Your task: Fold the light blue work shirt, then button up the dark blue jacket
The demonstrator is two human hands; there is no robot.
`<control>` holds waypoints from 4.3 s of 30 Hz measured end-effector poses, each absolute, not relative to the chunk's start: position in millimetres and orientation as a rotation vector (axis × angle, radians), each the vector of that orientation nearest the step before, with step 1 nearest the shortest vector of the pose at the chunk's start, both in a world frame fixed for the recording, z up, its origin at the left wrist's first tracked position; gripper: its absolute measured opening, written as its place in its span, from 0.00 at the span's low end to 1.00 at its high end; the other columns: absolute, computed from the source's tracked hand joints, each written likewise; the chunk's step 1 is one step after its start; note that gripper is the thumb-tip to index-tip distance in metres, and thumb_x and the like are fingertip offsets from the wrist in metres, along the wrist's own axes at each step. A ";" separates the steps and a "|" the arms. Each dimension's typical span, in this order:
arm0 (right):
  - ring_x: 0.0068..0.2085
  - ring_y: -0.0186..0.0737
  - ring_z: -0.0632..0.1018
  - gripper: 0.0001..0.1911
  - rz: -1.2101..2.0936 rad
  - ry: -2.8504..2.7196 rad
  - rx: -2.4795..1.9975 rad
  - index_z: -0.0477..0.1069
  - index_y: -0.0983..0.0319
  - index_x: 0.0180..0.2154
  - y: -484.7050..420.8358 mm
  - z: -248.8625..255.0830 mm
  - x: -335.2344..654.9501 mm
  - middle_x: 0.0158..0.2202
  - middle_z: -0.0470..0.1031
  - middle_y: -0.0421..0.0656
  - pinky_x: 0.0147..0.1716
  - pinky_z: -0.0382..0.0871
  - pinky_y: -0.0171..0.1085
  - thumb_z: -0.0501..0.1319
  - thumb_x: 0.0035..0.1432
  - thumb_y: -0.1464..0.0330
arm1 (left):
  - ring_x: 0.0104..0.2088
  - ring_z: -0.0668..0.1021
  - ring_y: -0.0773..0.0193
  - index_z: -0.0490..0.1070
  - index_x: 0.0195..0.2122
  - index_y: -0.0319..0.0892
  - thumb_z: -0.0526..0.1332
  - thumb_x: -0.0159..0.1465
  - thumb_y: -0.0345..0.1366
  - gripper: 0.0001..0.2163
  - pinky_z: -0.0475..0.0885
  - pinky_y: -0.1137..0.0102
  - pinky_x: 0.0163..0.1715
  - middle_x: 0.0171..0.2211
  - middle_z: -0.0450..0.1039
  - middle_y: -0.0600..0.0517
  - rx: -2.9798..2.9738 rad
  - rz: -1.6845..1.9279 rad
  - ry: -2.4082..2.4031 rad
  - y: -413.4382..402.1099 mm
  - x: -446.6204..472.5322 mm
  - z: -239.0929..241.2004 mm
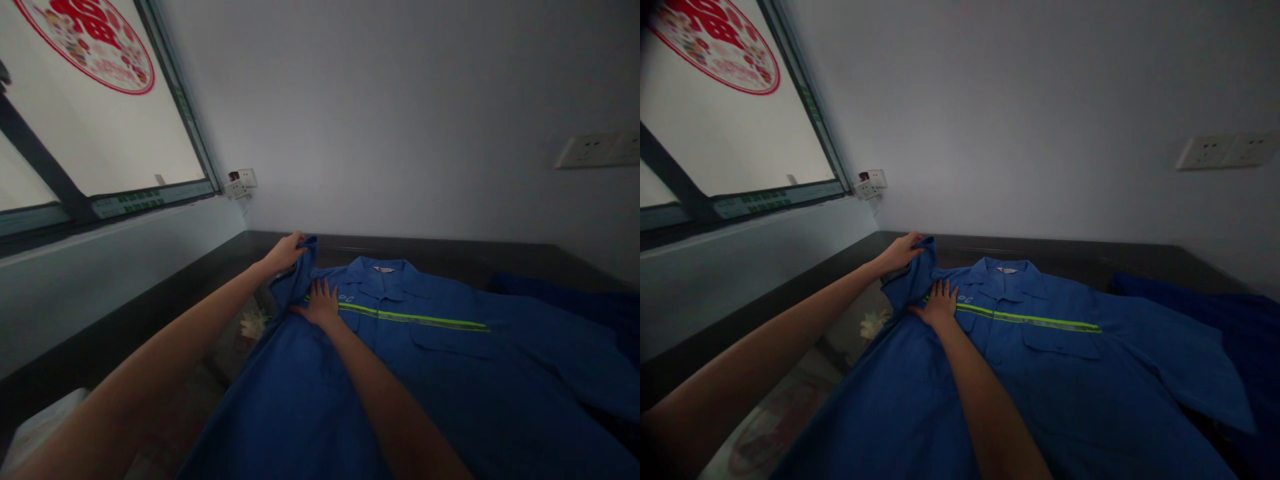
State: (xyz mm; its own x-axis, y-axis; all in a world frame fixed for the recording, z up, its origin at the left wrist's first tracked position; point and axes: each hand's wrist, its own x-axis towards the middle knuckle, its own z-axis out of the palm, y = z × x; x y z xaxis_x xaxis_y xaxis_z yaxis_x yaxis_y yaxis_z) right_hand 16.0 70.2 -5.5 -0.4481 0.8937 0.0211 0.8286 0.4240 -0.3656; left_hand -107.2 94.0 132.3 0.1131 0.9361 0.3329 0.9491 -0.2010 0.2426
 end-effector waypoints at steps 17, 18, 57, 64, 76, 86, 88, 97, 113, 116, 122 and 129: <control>0.65 0.58 0.49 0.43 0.633 -2.434 -1.493 0.50 0.64 0.64 93.4 7.9 21.8 0.66 0.51 0.52 0.59 0.44 0.57 0.57 0.52 0.52 | 0.27 0.72 0.62 0.68 0.32 0.39 0.53 0.60 0.35 0.07 0.61 0.71 0.28 0.26 0.70 0.51 -2.244 -0.672 -2.011 82.5 -90.5 125.7; 0.64 0.57 0.54 0.36 0.626 -2.434 -1.492 0.55 0.63 0.62 97.5 10.0 22.2 0.63 0.56 0.52 0.59 0.46 0.56 0.56 0.55 0.56 | 0.27 0.71 0.62 0.68 0.31 0.40 0.53 0.60 0.35 0.07 0.60 0.71 0.28 0.26 0.70 0.51 -2.236 -0.685 -2.025 80.9 -91.5 125.9; 0.44 0.41 0.76 0.22 0.641 -1.990 -1.474 0.73 0.64 0.48 119.1 8.1 100.4 0.44 0.76 0.46 0.43 0.67 0.35 0.60 0.49 0.75 | 0.50 0.71 0.54 0.67 0.50 0.44 0.61 0.51 0.30 0.22 0.65 0.63 0.52 0.49 0.69 0.44 -2.539 -0.490 -2.047 -30.5 -117.1 73.4; 0.49 0.41 0.74 0.25 0.523 -2.113 -1.431 0.76 0.61 0.43 114.3 1.1 91.7 0.46 0.76 0.44 0.50 0.63 0.36 0.52 0.47 0.82 | 0.41 0.73 0.60 0.66 0.40 0.46 0.50 0.63 0.32 0.08 0.68 0.68 0.41 0.42 0.65 0.48 -2.291 -0.591 -2.028 -47.7 -116.1 21.1; 0.51 0.45 0.68 0.15 0.238 -2.210 -1.450 0.77 0.60 0.40 114.9 9.0 87.2 0.47 0.71 0.48 0.50 0.60 0.38 0.55 0.55 0.75 | 0.41 0.73 0.62 0.64 0.45 0.43 0.52 0.63 0.31 0.10 0.70 0.66 0.43 0.45 0.65 0.48 -2.367 -0.817 -1.937 -33.6 -156.8 4.6; 0.51 0.43 0.70 0.15 0.174 -2.260 -1.515 0.70 0.63 0.49 137.1 22.0 14.8 0.49 0.72 0.49 0.49 0.62 0.37 0.52 0.62 0.69 | 0.45 0.73 0.60 0.66 0.43 0.44 0.52 0.62 0.29 0.10 0.69 0.66 0.45 0.43 0.69 0.49 -2.349 -0.735 -1.958 -35.6 -149.4 1.8; 0.50 0.46 0.72 0.16 0.190 -2.223 -1.604 0.70 0.65 0.48 147.8 19.4 2.7 0.48 0.73 0.53 0.47 0.64 0.39 0.53 0.63 0.66 | 0.44 0.73 0.61 0.66 0.42 0.44 0.52 0.62 0.29 0.09 0.69 0.67 0.45 0.43 0.69 0.49 -2.354 -0.693 -1.945 -36.3 -149.3 1.9; 0.47 0.45 0.76 0.14 0.224 -2.165 -1.774 0.74 0.63 0.42 181.1 7.3 -25.2 0.44 0.77 0.52 0.44 0.65 0.40 0.56 0.61 0.62 | 0.41 0.73 0.61 0.67 0.41 0.44 0.51 0.62 0.27 0.10 0.68 0.68 0.41 0.43 0.68 0.49 -2.321 -0.541 -1.938 -37.2 -145.2 10.0; 0.49 0.44 0.70 0.16 0.064 -2.030 -1.459 0.70 0.61 0.44 165.8 24.1 6.2 0.46 0.72 0.49 0.46 0.63 0.40 0.48 0.66 0.60 | 0.51 0.70 0.59 0.68 0.46 0.42 0.52 0.58 0.25 0.16 0.66 0.62 0.52 0.49 0.67 0.46 -2.400 -0.919 -1.891 -37.7 -134.4 22.9; 0.51 0.42 0.69 0.17 0.125 -2.124 -1.244 0.71 0.62 0.46 146.6 30.5 29.0 0.48 0.72 0.48 0.50 0.61 0.39 0.47 0.66 0.64 | 0.57 0.66 0.59 0.67 0.51 0.41 0.50 0.62 0.27 0.17 0.61 0.60 0.59 0.55 0.64 0.45 -2.550 -0.849 -1.782 -41.6 -114.7 21.0; 0.63 0.44 0.58 0.23 0.222 -2.496 -1.268 0.61 0.60 0.60 106.1 5.6 59.6 0.63 0.58 0.47 0.60 0.50 0.44 0.44 0.67 0.62 | 0.65 0.54 0.54 0.58 0.61 0.43 0.50 0.66 0.34 0.22 0.52 0.53 0.62 0.64 0.53 0.44 -2.531 -0.469 -1.762 -51.7 -94.6 -6.6; 0.66 0.48 0.48 0.28 0.218 -2.624 -1.367 0.51 0.54 0.64 103.8 -13.8 73.2 0.67 0.47 0.43 0.62 0.39 0.55 0.41 0.66 0.53 | 0.66 0.48 0.50 0.53 0.63 0.55 0.51 0.66 0.42 0.24 0.49 0.50 0.62 0.67 0.45 0.51 -2.490 -0.393 -1.777 -52.5 -103.3 -13.5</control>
